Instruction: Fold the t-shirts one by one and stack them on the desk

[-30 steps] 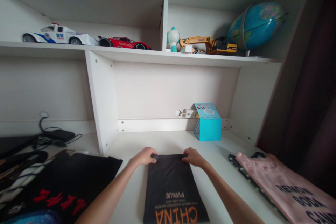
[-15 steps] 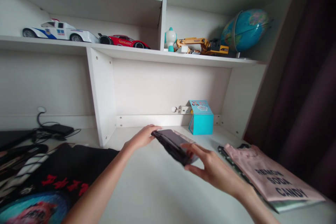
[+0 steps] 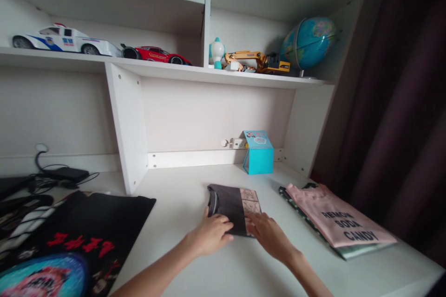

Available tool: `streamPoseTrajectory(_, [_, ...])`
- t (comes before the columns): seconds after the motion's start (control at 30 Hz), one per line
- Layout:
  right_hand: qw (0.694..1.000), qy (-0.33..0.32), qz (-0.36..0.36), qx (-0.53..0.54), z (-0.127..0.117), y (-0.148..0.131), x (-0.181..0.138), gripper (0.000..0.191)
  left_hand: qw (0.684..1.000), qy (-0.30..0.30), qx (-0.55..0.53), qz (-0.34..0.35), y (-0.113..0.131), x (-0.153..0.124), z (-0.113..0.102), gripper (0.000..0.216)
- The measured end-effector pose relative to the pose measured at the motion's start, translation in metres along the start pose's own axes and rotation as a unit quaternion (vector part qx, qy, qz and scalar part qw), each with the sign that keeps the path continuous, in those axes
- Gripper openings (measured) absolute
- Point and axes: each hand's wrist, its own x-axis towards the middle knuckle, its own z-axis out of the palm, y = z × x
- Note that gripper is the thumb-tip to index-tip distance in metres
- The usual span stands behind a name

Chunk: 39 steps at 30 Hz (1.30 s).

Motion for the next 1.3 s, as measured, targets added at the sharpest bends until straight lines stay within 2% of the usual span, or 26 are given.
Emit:
streamPoseTrajectory(0.1, [0.999, -0.011, 0.002, 0.033, -0.006, -0.023, -0.021, 0.033, 0.998, 0.033, 0.010, -0.046, -0.030, 0.002, -0.001, 0.032])
streamPoseTrajectory(0.2, [0.998, 0.005, 0.006, 0.067, -0.011, -0.029, -0.023, 0.035, 0.993, 0.054, 0.005, -0.109, -0.048, 0.004, 0.002, 0.039])
streamPoseTrajectory(0.3, [0.998, 0.010, 0.069, 0.013, -0.005, -0.015, -0.009, 0.049, 0.985, 0.053, 0.002, -0.161, -0.054, 0.007, 0.011, 0.048])
streamPoseTrajectory(0.37, [0.994, -0.040, 0.098, -0.009, 0.003, -0.001, 0.001, 0.057, 0.984, 0.046, 0.003, -0.172, -0.054, 0.009, 0.017, 0.052])
streamPoseTrajectory(0.43, [0.992, -0.087, 0.087, 0.001, 0.010, 0.012, 0.008, 0.060, 0.984, 0.051, 0.005, -0.172, -0.053, 0.012, 0.020, 0.050])
streamPoseTrajectory(0.5, [0.993, -0.089, 0.082, 0.009, 0.012, 0.023, 0.012, 0.059, 0.981, 0.072, 0.005, -0.179, -0.051, 0.016, 0.021, 0.046])
streamPoseTrajectory(0.6, [0.990, -0.035, 0.134, -0.008, 0.007, 0.036, 0.013, 0.049, 0.973, 0.107, -0.028, -0.201, -0.048, 0.021, 0.020, 0.043])
streamPoseTrajectory(0.67, [0.986, -0.004, 0.168, -0.017, 0.004, 0.041, 0.012, 0.038, 0.968, 0.124, -0.083, -0.203, -0.045, 0.024, 0.020, 0.042])
streamPoseTrajectory(0.77, [0.983, 0.012, 0.183, 0.002, 0.006, 0.046, 0.009, 0.025, 0.952, 0.133, -0.185, -0.205, -0.041, 0.026, 0.026, 0.041])
streamPoseTrajectory(0.9, [0.984, 0.027, 0.172, 0.048, 0.009, 0.052, 0.003, 0.014, 0.908, 0.149, -0.327, -0.213, -0.035, 0.020, 0.036, 0.040])
streamPoseTrajectory(0.97, [0.984, 0.035, 0.159, 0.068, 0.008, 0.055, -0.002, 0.010, 0.900, 0.129, -0.365, -0.203, -0.029, 0.015, 0.037, 0.039])
streamPoseTrajectory(1.03, [0.985, 0.043, 0.144, 0.085, 0.004, 0.058, -0.008, 0.011, 0.904, 0.108, -0.367, -0.188, -0.020, 0.010, 0.035, 0.037])
streamPoseTrajectory(1.1, [0.985, 0.043, 0.125, 0.107, 0.000, 0.061, -0.015, 0.014, 0.909, 0.111, -0.362, -0.177, -0.008, 0.009, 0.035, 0.035])
streamPoseTrajectory(1.2, [0.981, 0.046, 0.103, 0.157, -0.006, 0.066, -0.023, 0.027, 0.892, 0.133, -0.397, -0.173, 0.009, 0.016, 0.041, 0.037])
streamPoseTrajectory(1.3, [0.977, 0.089, 0.102, 0.164, -0.014, 0.076, -0.030, 0.039, 0.876, 0.155, -0.425, -0.165, 0.022, 0.034, 0.051, 0.039])
